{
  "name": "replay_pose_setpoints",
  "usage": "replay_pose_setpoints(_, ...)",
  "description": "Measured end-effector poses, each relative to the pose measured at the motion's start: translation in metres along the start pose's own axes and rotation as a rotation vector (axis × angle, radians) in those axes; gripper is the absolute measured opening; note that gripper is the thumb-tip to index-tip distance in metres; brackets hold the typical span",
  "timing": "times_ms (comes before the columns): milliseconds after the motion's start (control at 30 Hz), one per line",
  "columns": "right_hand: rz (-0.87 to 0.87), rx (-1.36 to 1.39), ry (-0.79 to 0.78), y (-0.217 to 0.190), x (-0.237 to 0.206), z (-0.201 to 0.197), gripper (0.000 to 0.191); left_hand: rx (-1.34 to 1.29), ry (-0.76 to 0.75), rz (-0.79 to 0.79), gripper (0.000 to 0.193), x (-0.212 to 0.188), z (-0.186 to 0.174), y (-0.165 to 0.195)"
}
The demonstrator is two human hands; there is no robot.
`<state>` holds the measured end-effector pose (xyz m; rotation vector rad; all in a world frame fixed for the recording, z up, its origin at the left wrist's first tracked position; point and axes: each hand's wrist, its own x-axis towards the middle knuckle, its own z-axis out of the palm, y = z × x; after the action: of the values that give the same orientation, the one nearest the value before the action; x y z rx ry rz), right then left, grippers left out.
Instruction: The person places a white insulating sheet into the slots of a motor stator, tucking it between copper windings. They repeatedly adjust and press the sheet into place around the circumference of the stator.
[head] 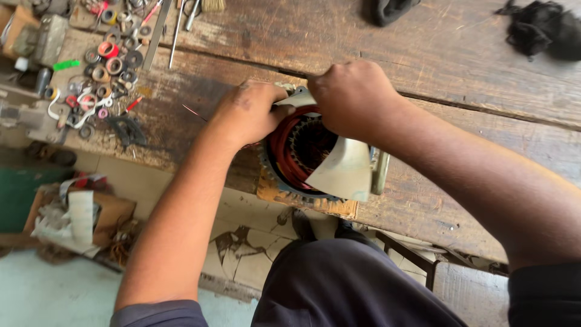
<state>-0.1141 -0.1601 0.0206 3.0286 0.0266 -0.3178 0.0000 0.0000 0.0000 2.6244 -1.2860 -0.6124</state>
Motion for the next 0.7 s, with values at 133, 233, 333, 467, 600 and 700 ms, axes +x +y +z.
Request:
replay_pose_setpoints(133, -0.079, -0.022, 0.003, -0.003, 0.001, -0.01, 0.016, 0.006, 0.288, 0.173, 0.018, -0.022, 0.003, 0.003)
replay_pose_setpoints(233, -0.09, 0.005, -0.023, -0.001, 0.011, 0.003, 0.018, 0.025, 0.294, 0.1, 0.012, -0.015, 0.021, 0.001)
replay_pose_setpoints(333, -0.145, -0.033, -0.033, -0.006, 0.016, 0.003, 0.022, 0.024, 0.3, 0.013, 0.015, -0.021, 0.024, 0.001)
replay_pose_setpoints(467, -0.177, -0.058, 0.006, -0.007, 0.024, 0.005, 0.021, 0.055, 0.303, -0.051, 0.015, -0.022, 0.03, -0.001)
replay_pose_setpoints(600, -0.195, -0.048, 0.015, -0.012, 0.035, 0.005, 0.024, 0.066, 0.337, -0.029, 0.013, -0.021, 0.033, -0.009)
replay_pose_setpoints(700, -0.173, -0.026, 0.012, -0.008, 0.035, 0.004, 0.028, 0.094, 0.294, -0.082, 0.014, -0.018, 0.031, -0.004)
